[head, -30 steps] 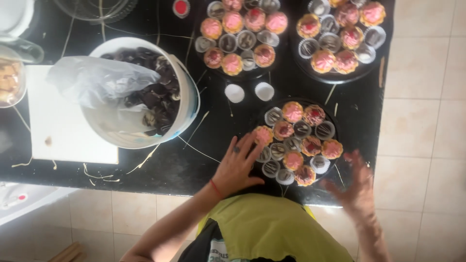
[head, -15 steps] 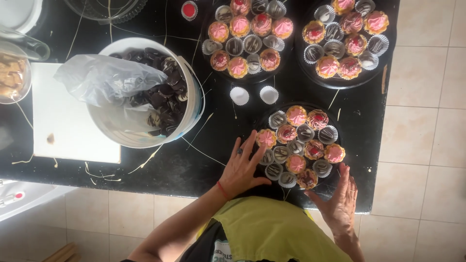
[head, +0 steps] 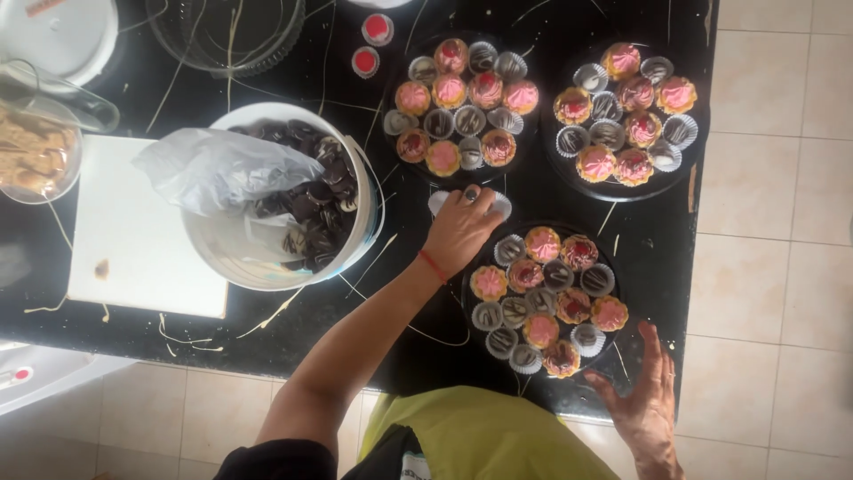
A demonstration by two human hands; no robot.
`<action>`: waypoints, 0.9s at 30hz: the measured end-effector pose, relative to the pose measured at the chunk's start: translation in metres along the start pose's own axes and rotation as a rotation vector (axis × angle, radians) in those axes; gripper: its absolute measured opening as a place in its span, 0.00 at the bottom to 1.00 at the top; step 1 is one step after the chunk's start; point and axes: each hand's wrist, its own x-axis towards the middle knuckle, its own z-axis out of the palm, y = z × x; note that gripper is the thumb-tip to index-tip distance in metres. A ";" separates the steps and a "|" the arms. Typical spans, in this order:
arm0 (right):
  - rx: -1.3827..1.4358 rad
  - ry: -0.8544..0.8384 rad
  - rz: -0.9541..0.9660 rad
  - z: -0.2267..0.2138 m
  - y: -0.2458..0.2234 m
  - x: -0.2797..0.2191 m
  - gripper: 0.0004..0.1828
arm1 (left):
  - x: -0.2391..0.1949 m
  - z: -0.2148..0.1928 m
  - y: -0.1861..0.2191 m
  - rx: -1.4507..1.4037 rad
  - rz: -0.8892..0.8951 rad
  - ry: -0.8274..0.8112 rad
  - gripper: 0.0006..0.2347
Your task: Arranging cupcakes into liners on circular trays on a bakery counter
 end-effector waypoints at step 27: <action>0.128 0.034 0.024 -0.017 -0.006 0.006 0.63 | -0.050 -0.031 -0.036 -0.031 -0.052 0.175 0.10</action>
